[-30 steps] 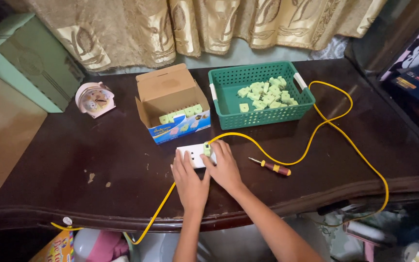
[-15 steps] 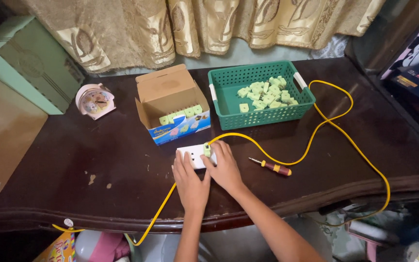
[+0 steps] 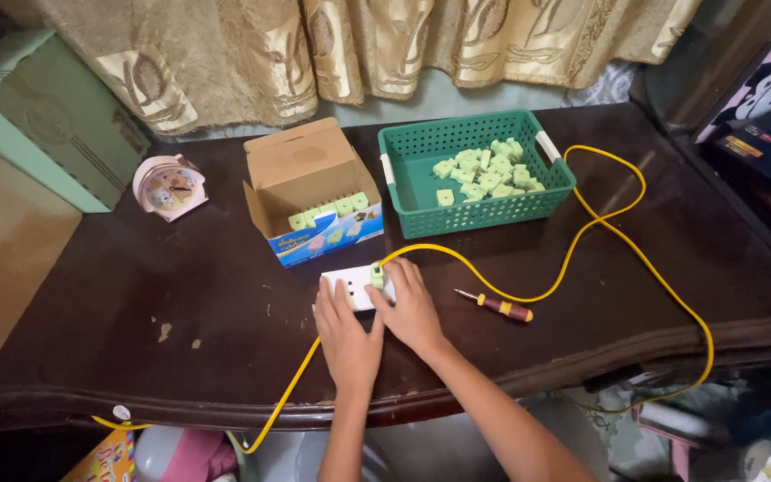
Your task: Assembling small green electrical modules into a white faceplate and using a screwdriver to fasten them.
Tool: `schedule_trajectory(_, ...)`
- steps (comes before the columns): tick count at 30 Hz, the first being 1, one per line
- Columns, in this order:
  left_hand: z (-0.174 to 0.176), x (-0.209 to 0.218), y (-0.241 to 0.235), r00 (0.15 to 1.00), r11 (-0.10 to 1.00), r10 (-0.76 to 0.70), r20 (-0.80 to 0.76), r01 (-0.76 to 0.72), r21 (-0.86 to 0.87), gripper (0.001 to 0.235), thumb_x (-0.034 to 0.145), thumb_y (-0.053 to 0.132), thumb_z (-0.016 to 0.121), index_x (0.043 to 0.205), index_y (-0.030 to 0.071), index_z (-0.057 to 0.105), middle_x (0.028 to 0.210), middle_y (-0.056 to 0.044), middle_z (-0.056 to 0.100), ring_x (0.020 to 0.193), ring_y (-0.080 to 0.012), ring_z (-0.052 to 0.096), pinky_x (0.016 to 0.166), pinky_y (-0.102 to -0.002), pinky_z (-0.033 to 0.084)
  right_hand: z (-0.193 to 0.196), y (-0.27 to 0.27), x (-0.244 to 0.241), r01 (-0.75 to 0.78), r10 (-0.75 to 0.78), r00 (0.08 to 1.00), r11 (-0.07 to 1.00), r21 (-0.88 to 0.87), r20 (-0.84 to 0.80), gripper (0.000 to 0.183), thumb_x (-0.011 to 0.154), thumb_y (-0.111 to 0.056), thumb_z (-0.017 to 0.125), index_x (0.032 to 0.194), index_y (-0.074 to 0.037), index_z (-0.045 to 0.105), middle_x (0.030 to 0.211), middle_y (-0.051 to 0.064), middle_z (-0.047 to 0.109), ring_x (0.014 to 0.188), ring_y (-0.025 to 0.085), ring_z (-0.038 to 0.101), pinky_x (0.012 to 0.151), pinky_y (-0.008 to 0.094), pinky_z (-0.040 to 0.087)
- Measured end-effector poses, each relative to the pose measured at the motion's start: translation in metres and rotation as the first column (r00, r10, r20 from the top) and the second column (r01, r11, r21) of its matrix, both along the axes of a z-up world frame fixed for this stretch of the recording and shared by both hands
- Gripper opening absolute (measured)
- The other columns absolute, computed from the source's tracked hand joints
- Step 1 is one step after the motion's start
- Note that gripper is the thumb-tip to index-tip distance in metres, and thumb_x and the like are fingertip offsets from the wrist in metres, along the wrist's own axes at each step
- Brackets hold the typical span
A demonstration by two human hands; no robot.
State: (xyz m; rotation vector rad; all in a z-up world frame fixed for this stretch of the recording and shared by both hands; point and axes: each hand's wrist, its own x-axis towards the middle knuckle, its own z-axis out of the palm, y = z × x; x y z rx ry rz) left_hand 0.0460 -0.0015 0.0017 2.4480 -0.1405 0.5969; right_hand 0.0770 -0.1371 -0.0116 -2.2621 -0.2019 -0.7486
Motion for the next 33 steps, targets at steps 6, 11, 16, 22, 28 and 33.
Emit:
schedule_trajectory(6,-0.001,0.0,0.0,1.0,1.0,0.002,-0.013,-0.002,-0.001,0.091,0.092,0.034,0.091,0.165,0.002,0.048,0.176,-0.027,0.04,0.158,-0.048,0.047,0.136,-0.062,0.034,0.009,0.0,-0.004,-0.013,0.013,1.0,1.0,0.017,0.003,0.04,0.105,-0.023,0.081,0.132,0.002,0.067,0.13,0.02,0.068,0.132,0.042,0.068,0.107,0.052,0.06)
schedule_trajectory(11,0.001,0.0,0.001,1.0,1.0,-0.008,-0.014,0.008,-0.007,0.09,0.093,0.034,0.09,0.165,0.002,0.047,0.176,-0.027,0.04,0.158,-0.0489,0.047,0.137,-0.062,0.034,0.003,0.0,-0.002,0.0,0.0,1.0,1.0,-0.002,0.014,0.041,0.104,-0.026,0.082,0.132,0.0,0.066,0.13,0.018,0.068,0.133,0.041,0.068,0.108,0.05,0.061)
schedule_trajectory(16,0.004,-0.002,0.0,0.999,1.0,-0.004,-0.032,0.004,-0.012,0.09,0.094,0.036,0.089,0.166,0.002,0.046,0.176,-0.027,0.04,0.159,-0.0481,0.046,0.137,-0.061,0.033,0.002,0.0,-0.001,-0.005,0.005,1.0,1.0,-0.002,0.015,0.04,0.104,-0.025,0.082,0.131,0.0,0.065,0.128,0.017,0.067,0.131,0.04,0.068,0.106,0.05,0.061)
schedule_trajectory(22,-0.004,0.001,0.0,0.999,1.0,-0.016,0.029,0.016,-0.022,0.092,0.091,0.035,0.091,0.164,0.0,0.048,0.174,-0.029,0.041,0.156,-0.0499,0.048,0.136,-0.062,0.034,0.0,-0.002,0.001,-0.015,0.015,1.0,1.0,0.021,-0.02,0.042,0.103,-0.025,0.083,0.134,-0.001,0.066,0.131,0.017,0.067,0.133,0.041,0.067,0.108,0.052,0.06)
schedule_trajectory(28,-0.006,0.002,0.001,0.998,0.999,-0.018,0.06,0.02,-0.026,0.094,0.089,0.036,0.093,0.163,-0.002,0.05,0.174,-0.03,0.041,0.155,-0.0509,0.048,0.136,-0.062,0.034,-0.001,-0.002,0.002,-0.014,0.014,0.999,1.0,0.001,0.029,0.041,0.103,-0.023,0.083,0.132,0.001,0.065,0.129,0.02,0.068,0.131,0.045,0.067,0.108,0.054,0.06)
schedule_trajectory(33,-0.007,0.002,0.001,0.997,0.999,-0.024,0.073,0.026,-0.029,0.095,0.087,0.035,0.094,0.163,-0.002,0.05,0.175,-0.03,0.04,0.155,-0.0507,0.048,0.136,-0.061,0.035,0.0,-0.001,0.002,-0.002,0.004,0.993,1.0,-0.016,0.118,0.042,0.102,-0.022,0.086,0.13,0.0,0.065,0.125,0.018,0.067,0.124,0.043,0.069,0.104,0.052,0.06)
